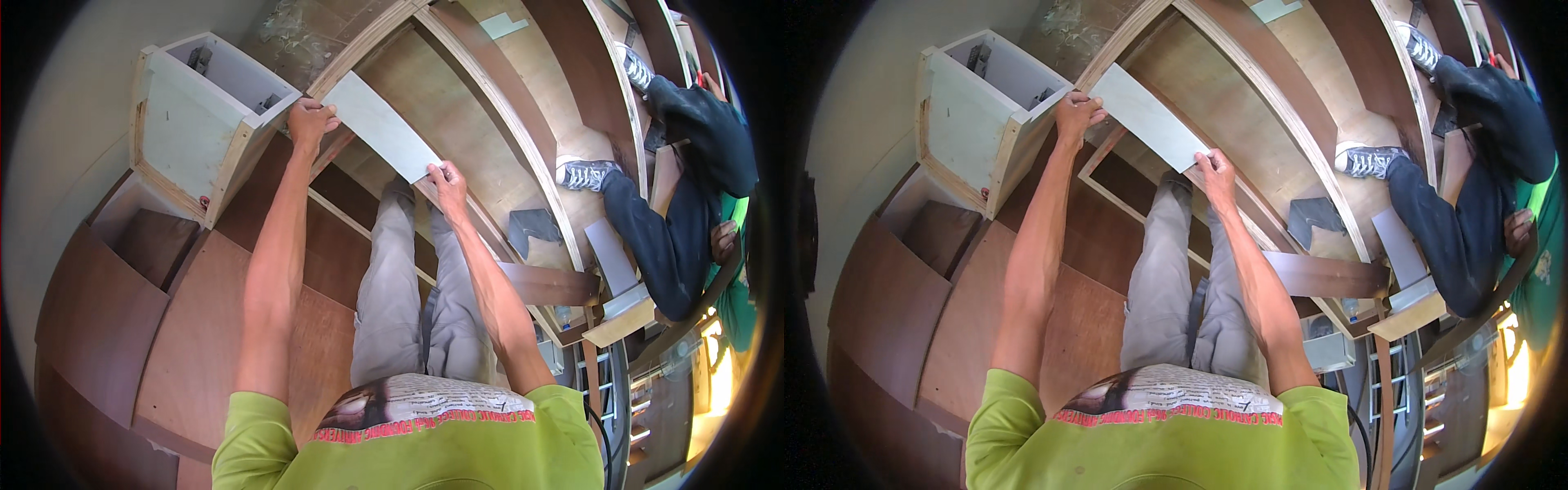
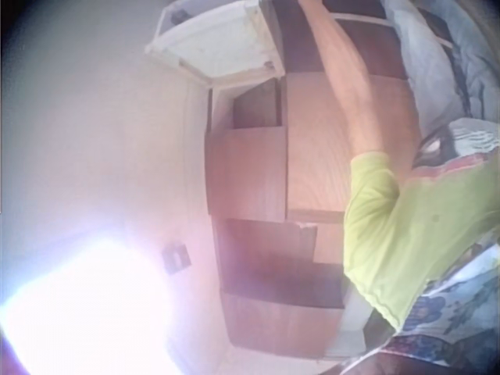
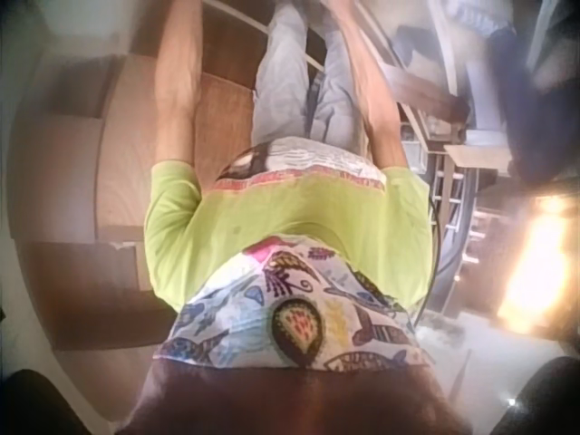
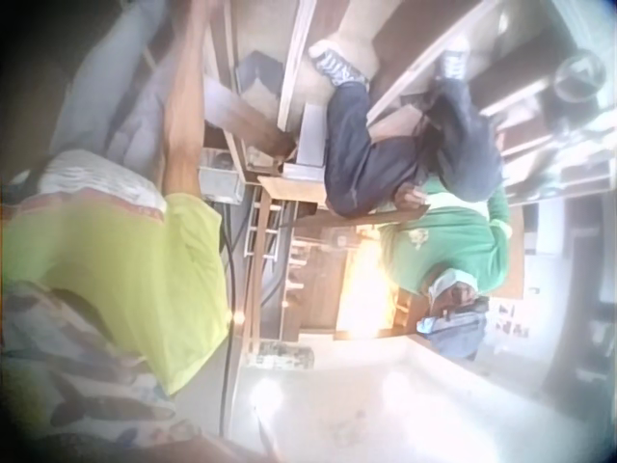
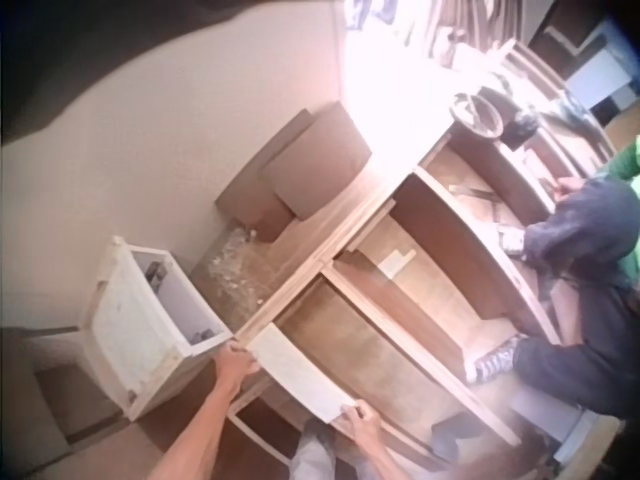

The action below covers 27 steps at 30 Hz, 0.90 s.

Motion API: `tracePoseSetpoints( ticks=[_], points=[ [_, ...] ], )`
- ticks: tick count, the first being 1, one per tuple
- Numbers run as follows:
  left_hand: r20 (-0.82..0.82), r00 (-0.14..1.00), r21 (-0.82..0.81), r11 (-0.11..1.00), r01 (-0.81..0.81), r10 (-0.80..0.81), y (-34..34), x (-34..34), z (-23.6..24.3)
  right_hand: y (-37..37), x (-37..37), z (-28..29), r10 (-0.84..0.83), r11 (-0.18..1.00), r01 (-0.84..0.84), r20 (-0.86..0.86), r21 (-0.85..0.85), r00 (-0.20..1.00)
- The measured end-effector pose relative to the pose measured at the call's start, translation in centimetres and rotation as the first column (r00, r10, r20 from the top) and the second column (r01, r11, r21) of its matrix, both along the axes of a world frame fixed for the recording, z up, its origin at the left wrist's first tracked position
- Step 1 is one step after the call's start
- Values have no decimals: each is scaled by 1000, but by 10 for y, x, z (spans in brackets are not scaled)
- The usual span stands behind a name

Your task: The person installs white trim pieces and wooden panels onto a curved wooden cabinet structure. They handle various wooden components, aligning and fitting them into place while another person works nearby.

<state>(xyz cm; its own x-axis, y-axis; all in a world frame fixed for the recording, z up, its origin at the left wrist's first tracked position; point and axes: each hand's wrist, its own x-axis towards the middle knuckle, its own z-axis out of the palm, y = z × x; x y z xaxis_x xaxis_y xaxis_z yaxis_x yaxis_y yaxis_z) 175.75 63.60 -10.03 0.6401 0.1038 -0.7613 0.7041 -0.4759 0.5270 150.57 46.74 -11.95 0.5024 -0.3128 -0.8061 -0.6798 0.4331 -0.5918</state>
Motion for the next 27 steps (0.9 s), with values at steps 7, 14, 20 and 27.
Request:
tracePoseSetpoints(
  ticks=[7, 14, 20, 27],
  points=[
    [16, 999, -36, 998, -43, 43, 4, -2, -3, 5, 3, -1, -9, 999, 8, -16, -49, 1000],
    [44, 996, 19, 996, -82, 81, 2, -7, -7, 7, 2, -1, 0, 997, -1, -14, -73, 1000],
    [13, 997, 1, 997, -72, 72, 4, -5, -6, 14, 1, 2, -70, 989, 72, 21, -132, 997],
    [5, 996, -24, 996, -87, 87, 6, -6, -9, 38, 19, 39, 114, 841, -202, -201, -502, 973]
  ],
)
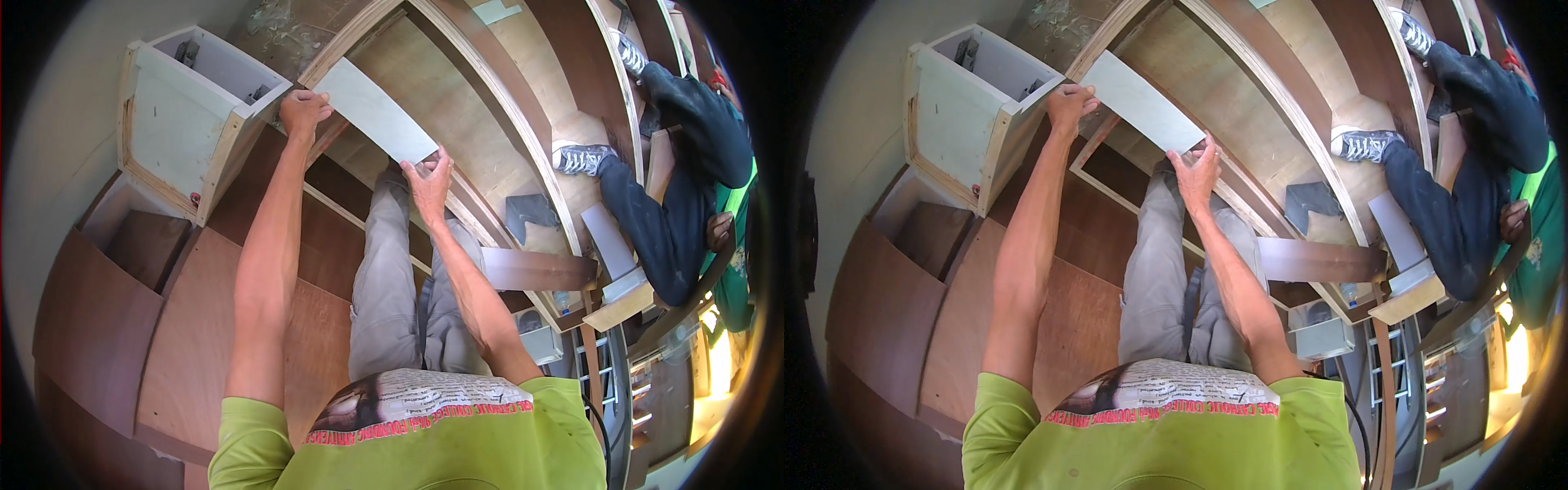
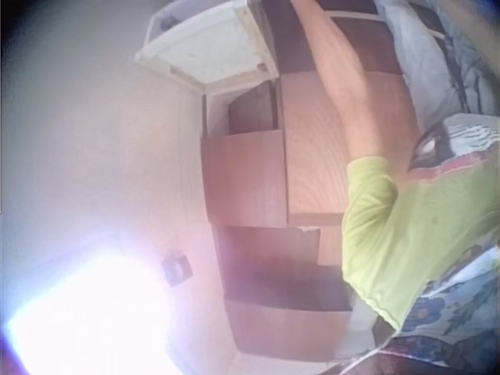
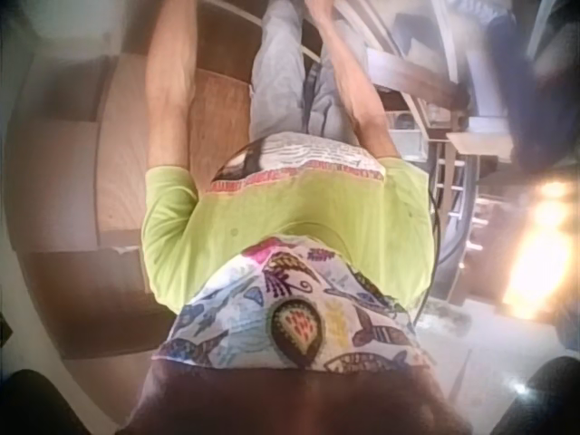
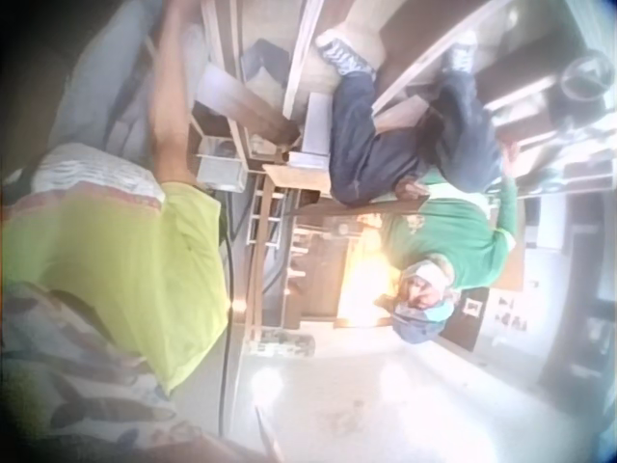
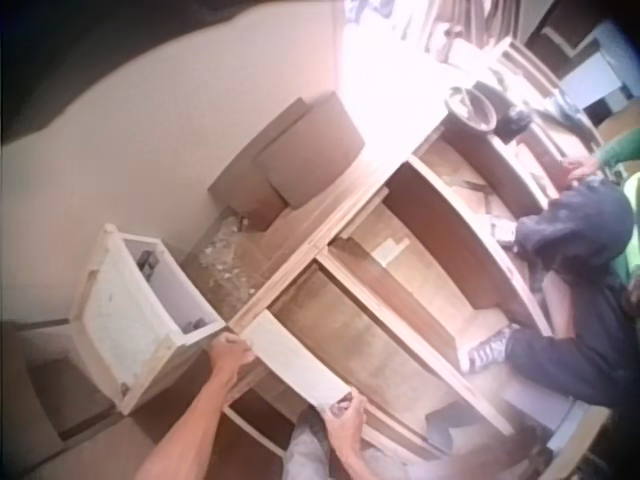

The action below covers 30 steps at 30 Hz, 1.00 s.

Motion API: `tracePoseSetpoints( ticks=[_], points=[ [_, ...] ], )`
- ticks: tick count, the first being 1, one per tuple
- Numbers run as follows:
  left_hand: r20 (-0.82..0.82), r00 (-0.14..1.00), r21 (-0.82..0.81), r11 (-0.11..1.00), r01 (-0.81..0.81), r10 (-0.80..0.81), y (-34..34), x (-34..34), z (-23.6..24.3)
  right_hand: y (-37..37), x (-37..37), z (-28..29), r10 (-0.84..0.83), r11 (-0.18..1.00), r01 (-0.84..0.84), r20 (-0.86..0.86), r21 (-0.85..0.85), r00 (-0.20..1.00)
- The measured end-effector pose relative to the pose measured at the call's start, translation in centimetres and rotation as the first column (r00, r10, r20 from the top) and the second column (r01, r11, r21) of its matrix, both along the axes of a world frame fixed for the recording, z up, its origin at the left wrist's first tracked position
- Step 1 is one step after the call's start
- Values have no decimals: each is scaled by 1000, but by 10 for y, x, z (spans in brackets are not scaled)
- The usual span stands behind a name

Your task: The person installs white trim pieces and wooden panels onto a curved wooden cabinet structure. They handle various wooden components, aligning and fitting them into place while another person works nearby.

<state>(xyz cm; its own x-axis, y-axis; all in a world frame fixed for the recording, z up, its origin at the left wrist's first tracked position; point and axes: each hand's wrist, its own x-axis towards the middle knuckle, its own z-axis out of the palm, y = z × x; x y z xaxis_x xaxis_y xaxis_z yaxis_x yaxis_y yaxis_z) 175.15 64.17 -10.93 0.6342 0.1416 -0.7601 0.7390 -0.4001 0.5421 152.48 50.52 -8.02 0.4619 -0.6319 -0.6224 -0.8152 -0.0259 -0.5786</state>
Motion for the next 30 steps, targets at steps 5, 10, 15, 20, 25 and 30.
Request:
tracePoseSetpoints(
  ticks=[5, 10, 15, 20, 25, 30],
  points=[
    [21, 999, -22, 999, -26, 26, 1, 0, -4, 16, 4, 8, 60, 992, -71, -111, -105, 992],
    [27, 999, -20, 999, -26, 26, 2, -1, -4, 26, 6, 11, 221, 927, -283, -252, -248, 942],
    [8, 1000, -23, 999, 31, -30, 1, 0, -3, 23, 3, 6, 205, 943, -244, -181, -227, 962],
    [-4, 1000, -32, 999, 30, -30, 5, 0, -4, 23, -3, -2, 217, 937, -247, -140, -248, 966],
    [-4, 999, -43, 998, 34, -34, 5, 0, -5, 26, -9, -5, 213, 928, -229, -87, -293, 973],
    [-4, 999, -26, 999, 39, -39, 5, -2, -4, 27, -15, -10, 257, 883, -264, -72, -387, 964]
  ],
)
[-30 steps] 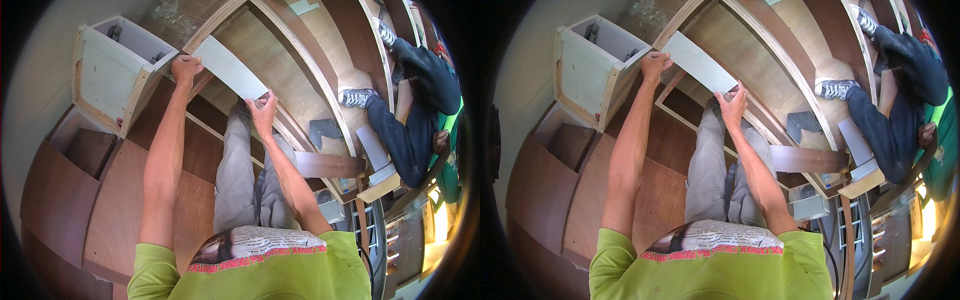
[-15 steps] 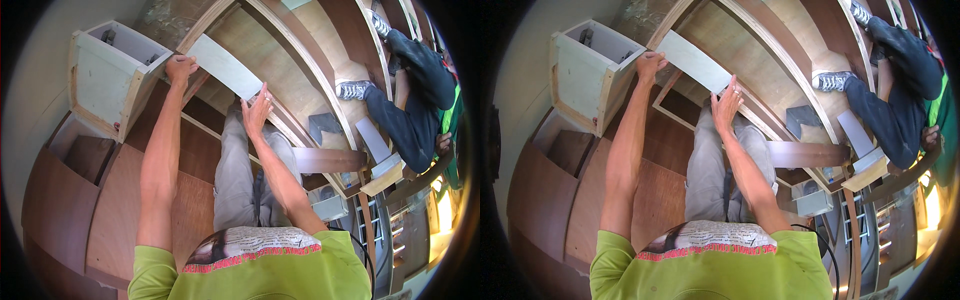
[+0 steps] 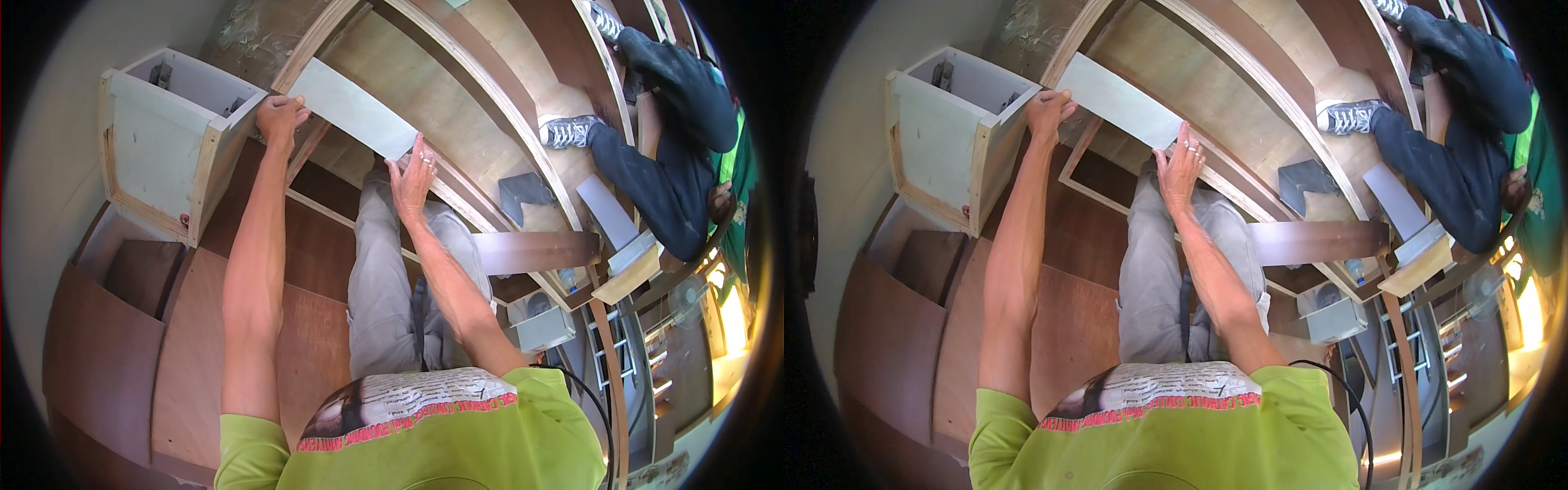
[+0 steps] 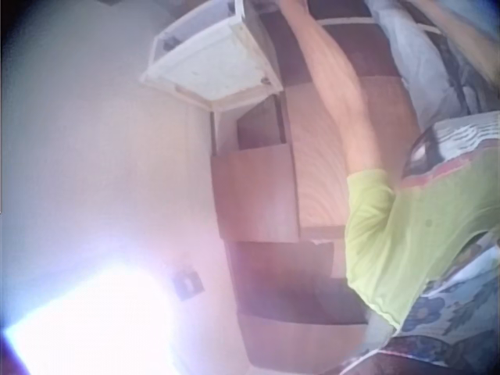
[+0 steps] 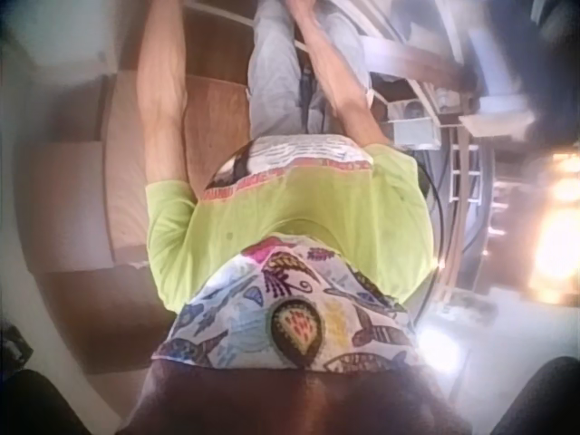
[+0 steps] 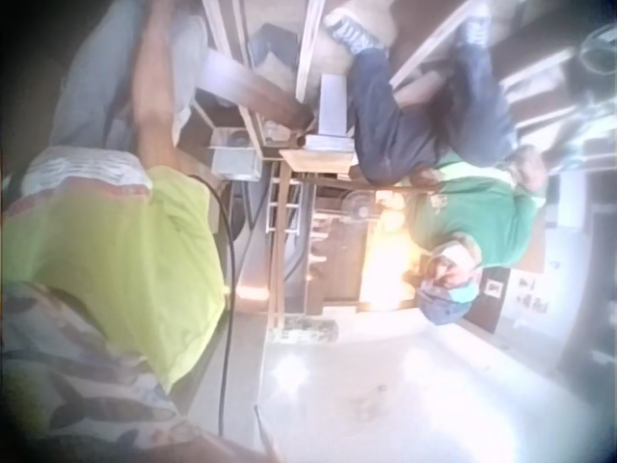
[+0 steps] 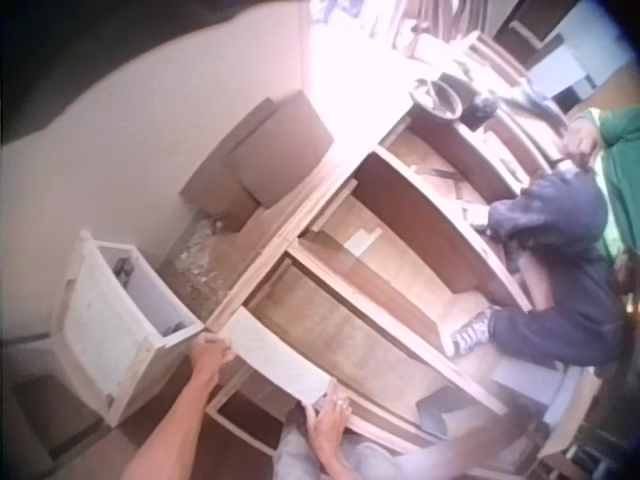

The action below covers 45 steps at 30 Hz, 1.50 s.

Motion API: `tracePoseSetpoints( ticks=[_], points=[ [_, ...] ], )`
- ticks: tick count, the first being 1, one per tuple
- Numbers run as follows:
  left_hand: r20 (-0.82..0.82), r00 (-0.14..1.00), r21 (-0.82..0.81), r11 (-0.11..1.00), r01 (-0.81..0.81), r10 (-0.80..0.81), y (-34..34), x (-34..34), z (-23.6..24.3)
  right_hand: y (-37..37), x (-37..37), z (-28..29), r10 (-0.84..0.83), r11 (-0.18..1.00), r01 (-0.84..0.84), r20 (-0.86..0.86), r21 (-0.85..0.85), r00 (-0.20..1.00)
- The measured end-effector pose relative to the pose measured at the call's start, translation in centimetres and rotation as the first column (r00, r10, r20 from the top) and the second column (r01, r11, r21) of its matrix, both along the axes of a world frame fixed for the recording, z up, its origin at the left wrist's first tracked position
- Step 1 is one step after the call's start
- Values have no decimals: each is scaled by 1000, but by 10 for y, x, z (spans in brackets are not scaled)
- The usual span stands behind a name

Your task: The person installs white trim pieces and wooden panels onto a curved wooden cabinet structure. They handle various wooden components, aligning and fitting them into place while another person works nearby.

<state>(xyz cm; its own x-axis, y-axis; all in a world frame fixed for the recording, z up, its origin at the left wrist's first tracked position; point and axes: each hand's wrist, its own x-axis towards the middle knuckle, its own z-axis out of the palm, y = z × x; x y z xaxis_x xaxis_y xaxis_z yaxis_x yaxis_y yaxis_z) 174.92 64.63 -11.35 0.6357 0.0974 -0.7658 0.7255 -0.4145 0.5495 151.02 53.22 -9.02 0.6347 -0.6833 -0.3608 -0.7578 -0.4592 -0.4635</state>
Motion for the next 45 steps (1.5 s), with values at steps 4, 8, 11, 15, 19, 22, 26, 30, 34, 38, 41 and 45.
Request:
tracePoseSetpoints(
  ticks=[4, 8, 11, 15, 19, 22, 26, 30, 34, 38, 41, 45],
  points=[
    [3, 1000, -24, 1000, -4, 4, 1, -1, -2, 0, -2, -2, -30, 999, 30, 26, -15, 999],
    [-8, 1000, -30, 1000, -2, 1, 1, -1, -1, -8, 4, 7, -122, 987, 121, 7, 106, 993],
    [-15, 1000, -23, 1000, 16, -16, 2, 3, -1, -14, -4, 17, -118, 969, 100, 67, 224, 991],
    [-18, 1000, 0, 1000, 19, -19, 0, 2, 0, -8, 2, 18, -177, 973, 179, -26, 146, 984],
    [-39, 998, -14, 999, 41, -42, 3, 3, -1, -5, 1, 19, -382, 914, 384, -42, 131, 923],
    [-59, 996, -2, 998, 68, -68, 6, 4, -3, -1, -12, 16, -400, 873, 394, -41, 286, 916],
    [-66, 995, -27, 997, 70, -71, -3, 5, -10, 2, -13, 11, -423, 867, 399, 16, 298, 906],
    [-144, 987, -79, 995, 64, -75, 28, 17, -31, 18, 4, 43, -255, 932, 203, 144, 299, 956],
    [-159, 977, -31, 990, 136, -140, 35, 20, -23, -53, -27, 91, 121, 917, -182, 187, 355, 975],
    [-85, 993, -53, 995, 81, -86, 31, 18, -40, -87, -178, 52, -356, 933, 360, -170, -10, 919],
    [-128, 983, -31, 991, 128, -130, 22, 18, -33, -65, -166, 47, -366, 841, 400, -161, 364, 917],
    [-117, 983, -4, 990, 140, -140, 16, 15, -16, 11, -84, 7, -754, 349, 539, -113, 767, 648]
  ],
)
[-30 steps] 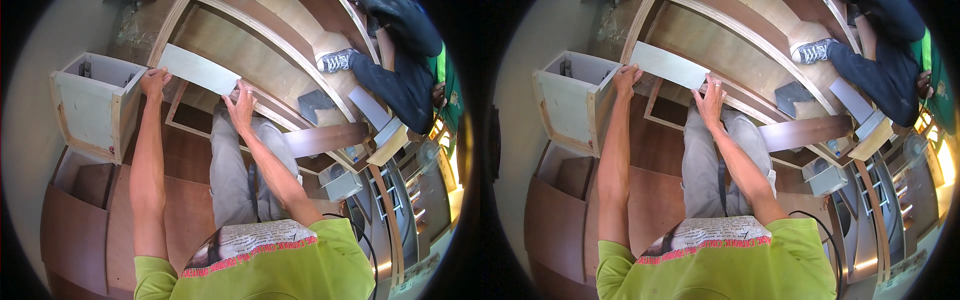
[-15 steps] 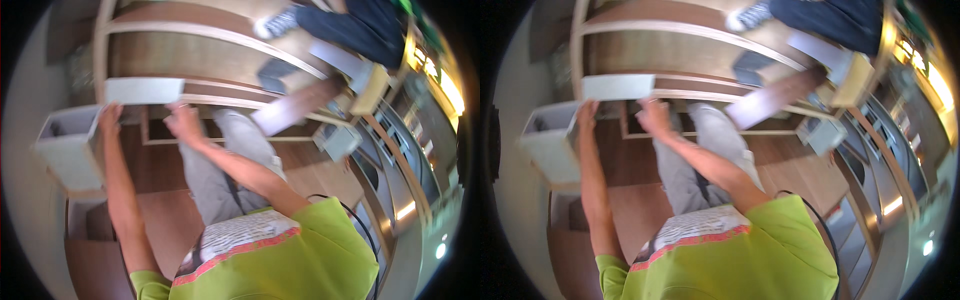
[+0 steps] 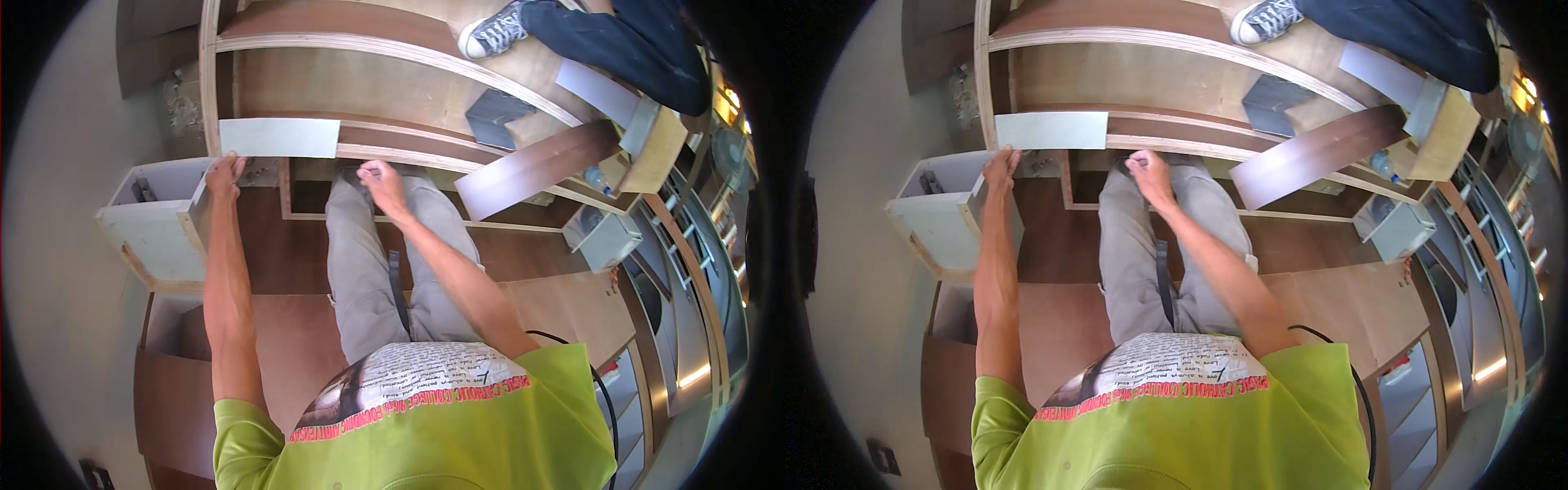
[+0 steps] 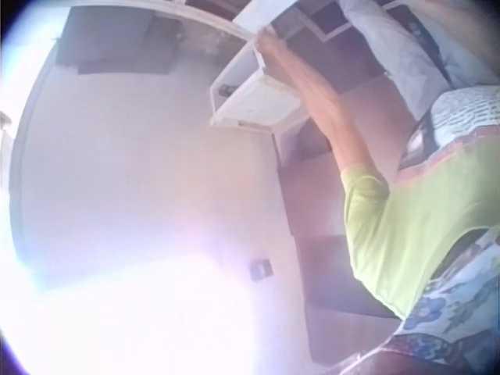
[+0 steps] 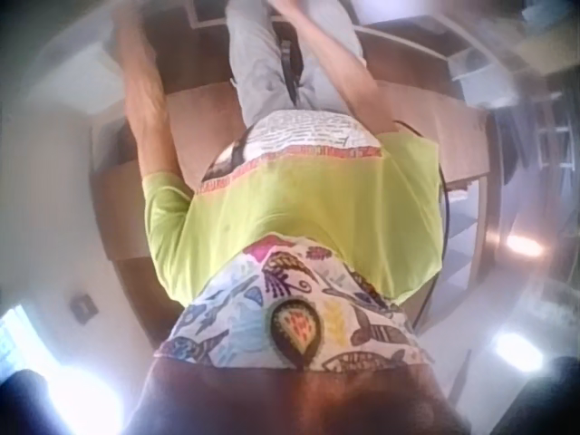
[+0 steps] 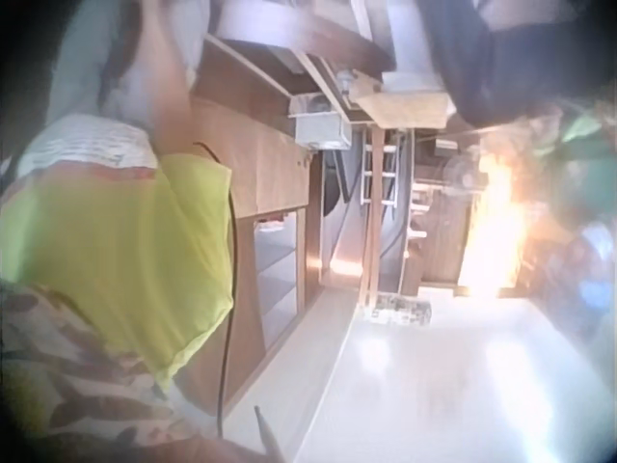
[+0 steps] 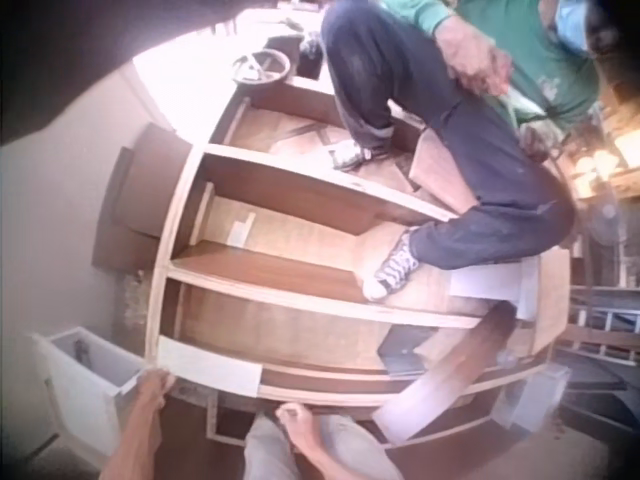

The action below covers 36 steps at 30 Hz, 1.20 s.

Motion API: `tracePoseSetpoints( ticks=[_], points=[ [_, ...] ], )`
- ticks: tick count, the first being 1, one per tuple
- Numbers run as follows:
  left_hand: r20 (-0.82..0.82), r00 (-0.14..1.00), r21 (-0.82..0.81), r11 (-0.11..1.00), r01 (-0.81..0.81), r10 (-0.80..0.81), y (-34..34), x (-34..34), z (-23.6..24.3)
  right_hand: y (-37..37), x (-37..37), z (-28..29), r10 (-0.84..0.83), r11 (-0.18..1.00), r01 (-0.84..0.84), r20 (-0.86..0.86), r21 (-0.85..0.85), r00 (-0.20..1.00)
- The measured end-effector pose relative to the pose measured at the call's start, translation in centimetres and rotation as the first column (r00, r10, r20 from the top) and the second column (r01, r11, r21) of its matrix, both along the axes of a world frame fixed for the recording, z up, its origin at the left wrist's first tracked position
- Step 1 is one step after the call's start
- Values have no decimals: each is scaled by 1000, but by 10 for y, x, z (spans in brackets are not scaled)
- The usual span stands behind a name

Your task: The person installs white trim pieces and wooden panels onto a curved wooden cabinet structure. They handle various wooden components, aligning and fitting them into place while another person works nearby.

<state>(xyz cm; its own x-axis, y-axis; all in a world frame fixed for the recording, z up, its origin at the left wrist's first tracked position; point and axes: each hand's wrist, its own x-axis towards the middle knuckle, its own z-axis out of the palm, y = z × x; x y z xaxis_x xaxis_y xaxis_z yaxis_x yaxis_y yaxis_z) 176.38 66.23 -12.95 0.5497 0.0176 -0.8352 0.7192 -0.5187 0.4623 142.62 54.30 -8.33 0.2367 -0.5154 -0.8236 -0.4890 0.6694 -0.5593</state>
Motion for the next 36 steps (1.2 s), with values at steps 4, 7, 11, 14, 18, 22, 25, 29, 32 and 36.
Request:
tracePoseSetpoints(
  ticks=[4, 7, 11, 14, 18, 22, 25, 29, 32, 36],
  points=[
    [40, 996, -10, 997, -75, 75, -9, -2, 5, 28, 67, -15, -445, 827, 452, -100, 334, 890],
    [31, 999, 12, 999, -39, 39, -20, -5, 10, 22, 83, -29, -556, 715, 585, -198, 382, 808],
    [16, 1000, 49, 998, -28, 27, -16, -6, 14, 27, 92, -26, -600, 640, 644, -252, 419, 760],
    [41, 998, 57, 998, -41, 39, -17, -7, 14, 28, 97, -22, -626, 617, 676, -269, 403, 732],
    [51, 997, 37, 998, -57, 55, -23, -10, 16, 26, 94, -21, -602, 645, 651, -260, 400, 755],
    [54, 997, 38, 997, -65, 63, -22, -9, 15, 25, 95, -21, -615, 644, 657, -245, 393, 749],
    [200, 979, 99, 994, -52, 31, -23, -19, 12, 24, 96, -19, -602, 640, 662, -280, 390, 748],
    [259, 966, 114, 993, -37, 7, -25, -23, 9, 22, 94, -22, -593, 633, 647, -272, 424, 758],
    [199, 980, 77, 996, -42, 26, -19, -20, 11, 23, 96, -19, -606, 621, 662, -279, 419, 745],
    [163, 984, 73, 993, -90, 77, -21, -17, 12, 26, 98, -21, -621, 615, 673, -274, 411, 734]
  ],
)
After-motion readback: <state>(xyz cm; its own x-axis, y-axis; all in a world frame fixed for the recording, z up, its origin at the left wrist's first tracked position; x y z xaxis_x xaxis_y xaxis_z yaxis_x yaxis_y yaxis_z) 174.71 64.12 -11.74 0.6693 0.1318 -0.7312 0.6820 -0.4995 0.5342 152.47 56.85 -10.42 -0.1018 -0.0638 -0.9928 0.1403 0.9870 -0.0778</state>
